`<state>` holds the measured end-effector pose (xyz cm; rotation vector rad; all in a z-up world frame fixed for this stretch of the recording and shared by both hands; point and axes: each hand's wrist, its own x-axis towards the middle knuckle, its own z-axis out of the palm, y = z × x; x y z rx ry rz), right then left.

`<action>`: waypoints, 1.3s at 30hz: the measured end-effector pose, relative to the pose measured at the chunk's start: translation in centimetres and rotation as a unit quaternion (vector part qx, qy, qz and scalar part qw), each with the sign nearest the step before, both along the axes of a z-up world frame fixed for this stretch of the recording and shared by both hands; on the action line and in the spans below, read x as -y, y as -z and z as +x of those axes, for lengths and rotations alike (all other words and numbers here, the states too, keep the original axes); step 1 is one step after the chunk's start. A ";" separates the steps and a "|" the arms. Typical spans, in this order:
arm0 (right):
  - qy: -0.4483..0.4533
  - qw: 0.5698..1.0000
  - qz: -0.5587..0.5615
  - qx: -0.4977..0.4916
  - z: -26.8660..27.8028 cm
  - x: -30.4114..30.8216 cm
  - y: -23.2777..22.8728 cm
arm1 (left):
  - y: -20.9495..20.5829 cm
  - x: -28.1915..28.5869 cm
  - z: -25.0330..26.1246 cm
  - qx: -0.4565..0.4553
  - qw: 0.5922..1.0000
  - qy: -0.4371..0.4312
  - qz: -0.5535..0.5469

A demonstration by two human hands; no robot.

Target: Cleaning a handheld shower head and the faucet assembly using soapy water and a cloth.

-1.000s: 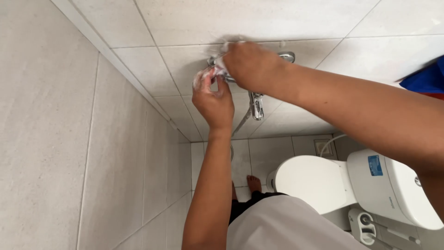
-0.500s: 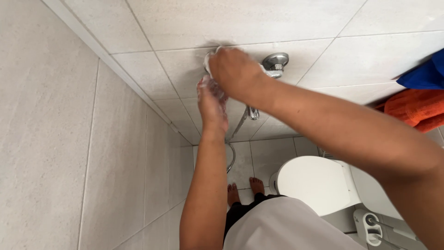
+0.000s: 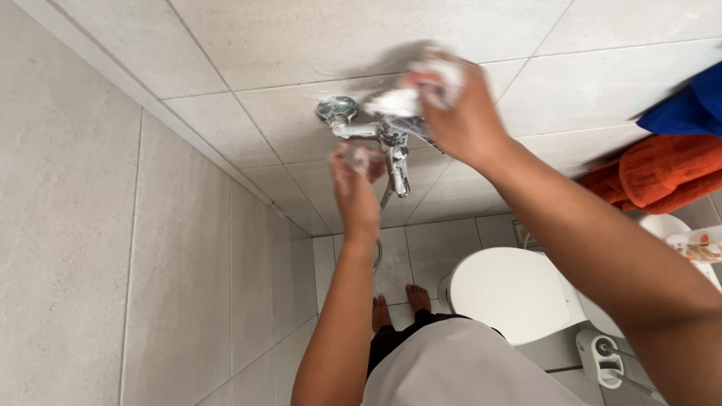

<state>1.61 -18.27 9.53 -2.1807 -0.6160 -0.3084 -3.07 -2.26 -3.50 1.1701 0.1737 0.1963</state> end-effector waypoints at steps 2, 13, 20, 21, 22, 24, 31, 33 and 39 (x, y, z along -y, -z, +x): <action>0.035 0.999 -0.005 0.010 -1.5 1.5 1.8 | -0.8 0.5 -1.6 0.034 0.998 0.044 0.039; 0.062 0.949 -0.246 0.187 -4.3 -0.7 0.9 | 1.5 2.0 1.4 -0.021 0.983 0.140 0.114; 0.047 0.914 -0.372 0.156 -8.6 -0.2 -1.1 | -4.4 2.3 -2.4 0.050 0.908 -0.060 0.412; 0.048 0.919 -0.384 0.073 -9.6 -0.2 -1.9 | -4.5 2.7 -2.9 0.154 0.859 -0.147 0.466; 0.046 0.919 -0.385 0.070 -9.4 -0.7 -2.1 | -6.1 2.4 -2.9 0.152 0.859 -0.147 0.466; 0.051 0.912 -0.407 -0.025 -8.9 -1.1 -2.8 | -9.7 2.3 -2.4 0.267 0.816 -0.114 0.500; 0.008 0.902 -0.430 0.039 -5.0 -1.9 -3.0 | -6.2 1.3 0.8 0.224 0.941 0.078 0.243; 0.013 0.892 -0.437 -0.113 -6.0 -1.8 -4.2 | -6.5 1.7 -0.4 0.230 0.940 0.064 0.244; -0.017 0.996 -0.085 0.012 -10.3 3.4 5.2 | -3.4 2.5 -4.6 0.246 0.925 -0.003 0.290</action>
